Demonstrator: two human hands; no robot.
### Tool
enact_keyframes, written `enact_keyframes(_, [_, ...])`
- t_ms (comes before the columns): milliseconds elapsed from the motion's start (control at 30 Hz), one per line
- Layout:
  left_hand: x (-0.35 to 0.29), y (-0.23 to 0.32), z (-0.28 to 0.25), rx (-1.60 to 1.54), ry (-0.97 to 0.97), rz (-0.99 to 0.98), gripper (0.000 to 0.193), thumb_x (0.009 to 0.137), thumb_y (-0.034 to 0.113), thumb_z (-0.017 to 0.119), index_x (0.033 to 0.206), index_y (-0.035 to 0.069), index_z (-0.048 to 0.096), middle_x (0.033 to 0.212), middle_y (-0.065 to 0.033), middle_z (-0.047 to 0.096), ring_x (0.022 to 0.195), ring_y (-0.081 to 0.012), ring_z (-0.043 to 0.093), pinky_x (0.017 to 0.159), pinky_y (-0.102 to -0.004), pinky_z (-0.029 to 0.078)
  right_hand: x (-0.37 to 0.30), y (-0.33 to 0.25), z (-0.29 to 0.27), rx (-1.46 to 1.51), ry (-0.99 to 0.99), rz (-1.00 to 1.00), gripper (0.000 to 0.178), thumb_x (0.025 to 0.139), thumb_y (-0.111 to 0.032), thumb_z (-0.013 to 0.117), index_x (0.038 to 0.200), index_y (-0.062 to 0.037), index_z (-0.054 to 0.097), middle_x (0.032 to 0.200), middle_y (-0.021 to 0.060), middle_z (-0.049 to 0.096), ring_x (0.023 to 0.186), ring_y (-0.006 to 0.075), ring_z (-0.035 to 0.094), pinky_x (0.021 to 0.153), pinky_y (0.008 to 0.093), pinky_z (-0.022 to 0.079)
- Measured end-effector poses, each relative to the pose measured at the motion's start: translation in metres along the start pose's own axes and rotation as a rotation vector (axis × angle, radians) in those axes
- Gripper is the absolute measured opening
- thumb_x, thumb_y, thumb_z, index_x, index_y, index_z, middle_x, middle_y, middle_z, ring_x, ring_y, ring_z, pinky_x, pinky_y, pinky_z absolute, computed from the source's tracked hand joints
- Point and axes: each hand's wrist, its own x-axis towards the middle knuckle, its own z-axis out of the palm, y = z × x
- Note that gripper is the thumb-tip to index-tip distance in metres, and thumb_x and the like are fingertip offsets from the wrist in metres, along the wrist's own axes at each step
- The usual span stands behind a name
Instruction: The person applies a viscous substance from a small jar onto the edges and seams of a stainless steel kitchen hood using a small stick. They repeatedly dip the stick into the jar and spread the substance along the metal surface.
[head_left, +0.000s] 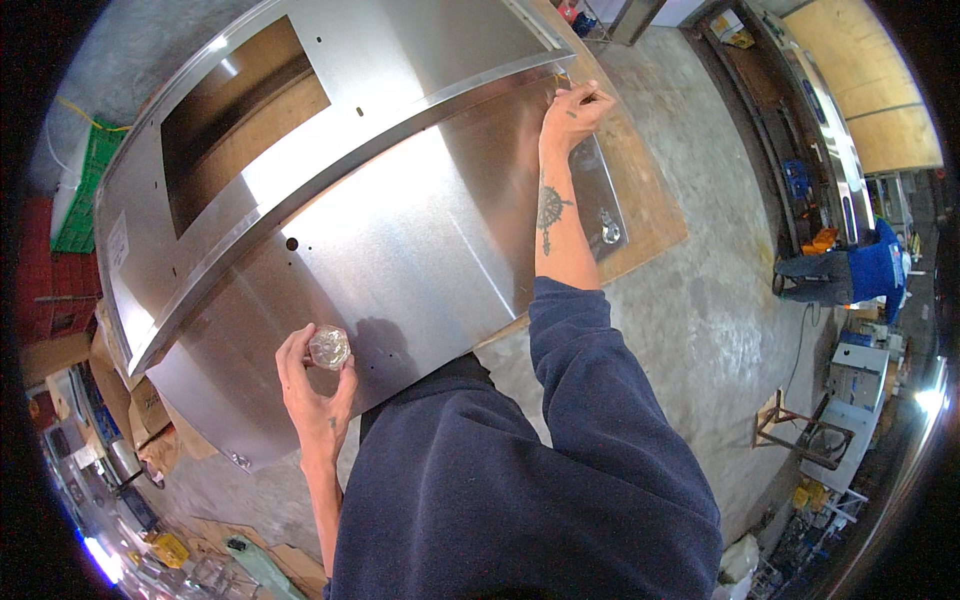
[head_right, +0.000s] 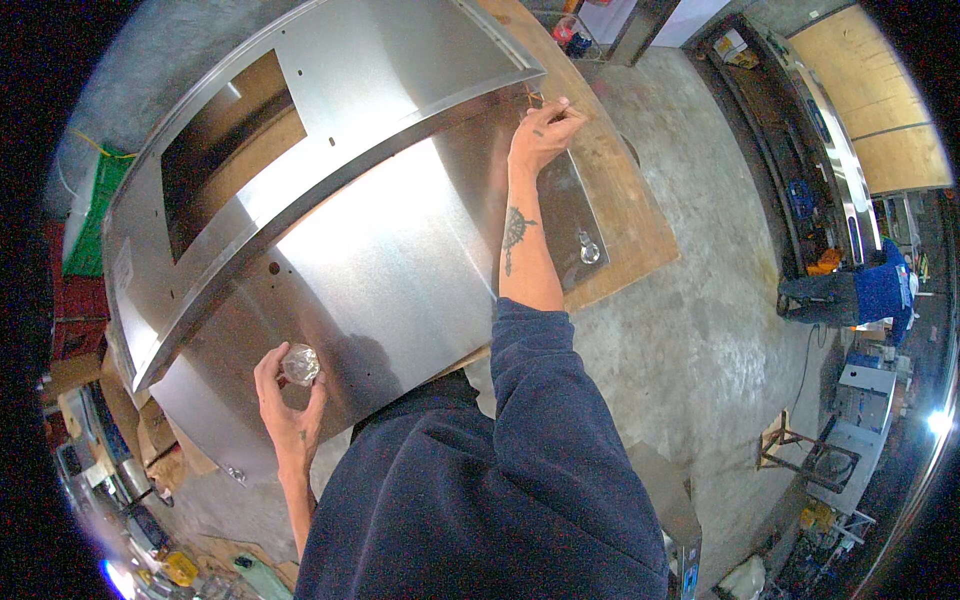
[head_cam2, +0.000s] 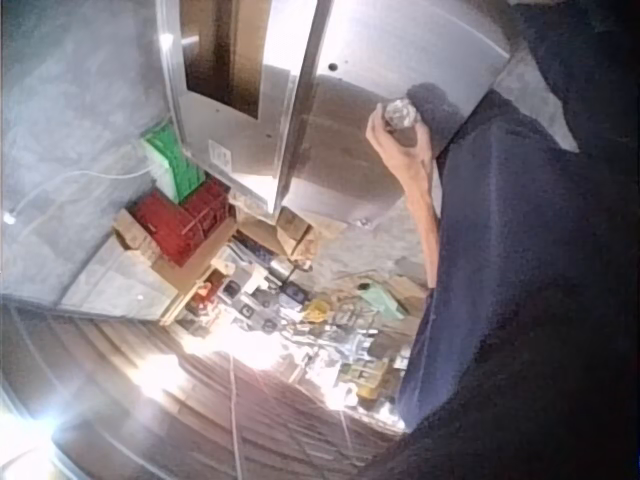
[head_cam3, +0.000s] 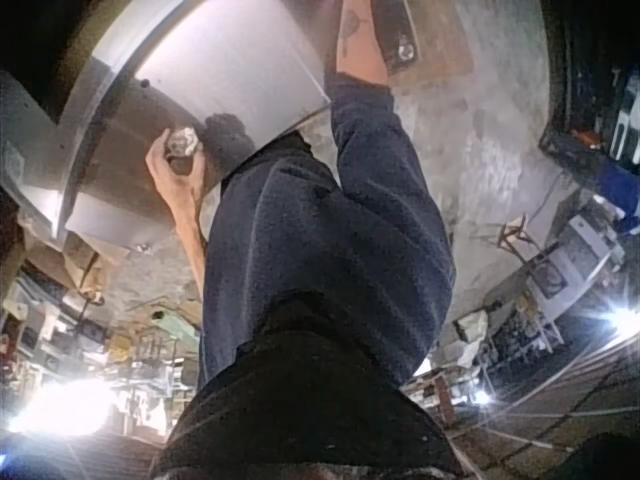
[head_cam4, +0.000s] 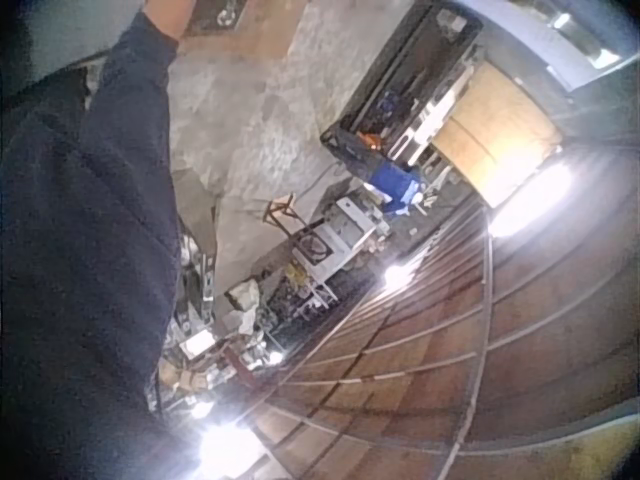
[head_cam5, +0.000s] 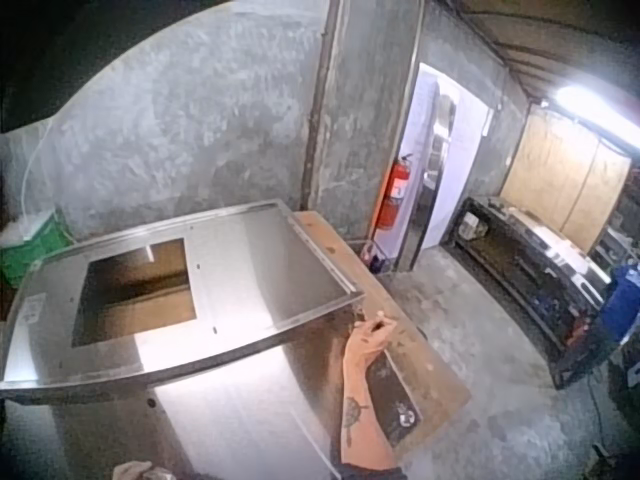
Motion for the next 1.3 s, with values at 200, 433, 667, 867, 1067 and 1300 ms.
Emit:
enact_keyframes(200, [-0.008, -0.002, 0.001, -0.009, 0.014, 0.014, 0.062, 0.087, 0.005, 0.084, 0.145, 0.007, 0.062, 0.143, -0.0130, 0.061, 0.129, -0.0283, 0.063, 0.100, -0.0392, 0.055, -0.007, -0.013, -0.012, 0.137, 0.158, 0.076, 0.032, 0.117, -0.032, 0.049, 0.108, -0.0007, 0.049, 0.092, 0.0177, 0.068, 0.069, 0.0234, 0.069, 0.064, 0.0364, 0.058])
enact_keyframes(433, [-0.023, 0.007, 0.004, -0.068, 0.028, 0.027, 0.062, 0.088, 0.006, 0.084, 0.146, 0.006, 0.062, 0.144, -0.0147, 0.060, 0.128, -0.0290, 0.063, 0.101, -0.0394, 0.055, -0.105, -0.067, -0.085, 0.245, -0.202, 0.202, 0.029, 0.117, -0.029, 0.054, 0.109, -0.0016, 0.050, 0.096, 0.0126, 0.068, 0.069, 0.0156, 0.066, 0.060, 0.0298, 0.056])
enact_keyframes(667, [-0.041, 0.017, -0.004, -0.095, 0.107, 0.122, 0.061, 0.088, 0.005, 0.084, 0.145, 0.005, 0.062, 0.142, -0.0168, 0.060, 0.126, -0.0301, 0.064, 0.101, -0.0401, 0.055, -0.228, -0.168, -0.180, 0.412, -0.723, 0.266, 0.021, 0.115, -0.022, 0.059, 0.110, -0.0021, 0.055, 0.101, 0.0116, 0.068, 0.076, 0.0113, 0.065, 0.062, 0.0270, 0.056])
enact_keyframes(867, [-0.070, 0.034, -0.012, -0.159, 0.231, 0.228, 0.066, 0.082, 0.000, 0.086, 0.143, 0.003, 0.062, 0.139, -0.0171, 0.063, 0.119, -0.0303, 0.067, 0.098, -0.0403, 0.057, -0.272, -0.236, -0.230, 0.548, -0.907, -0.026, 0.010, 0.107, -0.007, 0.071, 0.109, -0.0009, 0.064, 0.113, 0.0127, 0.065, 0.077, 0.0095, 0.062, 0.061, 0.0253, 0.053])
enact_keyframes(1067, [-0.104, 0.043, -0.006, -0.253, 0.287, 0.268, 0.068, 0.081, -0.001, 0.086, 0.144, 0.002, 0.061, 0.138, -0.0178, 0.063, 0.121, -0.0314, 0.066, 0.099, -0.0406, 0.057, -0.279, -0.259, -0.252, 0.254, -1.052, -0.448, 0.013, 0.100, -0.007, 0.079, 0.104, 0.0004, 0.070, 0.111, 0.0135, 0.063, 0.073, 0.0108, 0.063, 0.052, 0.0258, 0.051])
enact_keyframes(1300, [-0.102, 0.071, 0.013, -0.249, 0.252, 0.365, 0.070, 0.080, -0.001, 0.087, 0.145, 0.002, 0.060, 0.139, -0.0190, 0.062, 0.125, -0.0331, 0.065, 0.102, -0.0421, 0.057, -0.252, -0.252, -0.268, 0.229, -0.999, -0.482, 0.013, 0.102, -0.011, 0.078, 0.105, -0.0011, 0.070, 0.109, 0.0116, 0.062, 0.074, 0.0100, 0.060, 0.051, 0.0261, 0.050])
